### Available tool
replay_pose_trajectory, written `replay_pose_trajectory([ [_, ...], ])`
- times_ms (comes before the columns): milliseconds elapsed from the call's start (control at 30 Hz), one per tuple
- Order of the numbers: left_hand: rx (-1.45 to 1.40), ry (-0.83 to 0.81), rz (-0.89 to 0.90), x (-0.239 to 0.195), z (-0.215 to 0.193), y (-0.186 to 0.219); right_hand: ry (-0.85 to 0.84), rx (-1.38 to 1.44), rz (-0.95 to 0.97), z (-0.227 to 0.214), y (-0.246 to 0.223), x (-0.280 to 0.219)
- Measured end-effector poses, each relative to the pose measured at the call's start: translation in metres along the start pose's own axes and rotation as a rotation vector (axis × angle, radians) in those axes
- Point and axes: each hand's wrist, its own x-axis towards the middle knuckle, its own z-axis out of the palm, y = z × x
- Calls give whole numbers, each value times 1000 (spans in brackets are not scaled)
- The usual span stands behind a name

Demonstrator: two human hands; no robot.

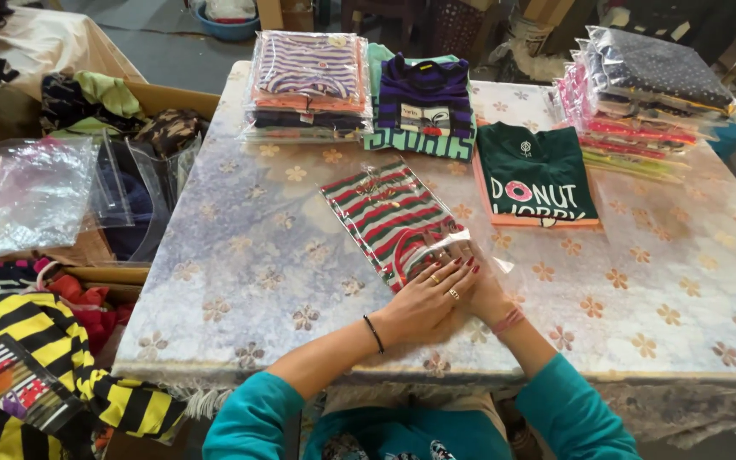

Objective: The person folds various t-shirts and places them into clear plastic bags on a table. They seal the bags and stack the packaged items on the table.

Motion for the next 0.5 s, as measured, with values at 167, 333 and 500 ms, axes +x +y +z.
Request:
replay_pose_trajectory([
  [167,13,51,-45,0,-5,-4,8,532,127,-25,-3,2],
  [333,-29,129,-49,5,-24,0,134,292,-42,-62,-4,46],
  [500,-9,149,-4,1,-17,0,-114,216,59,-10,7,73],
])
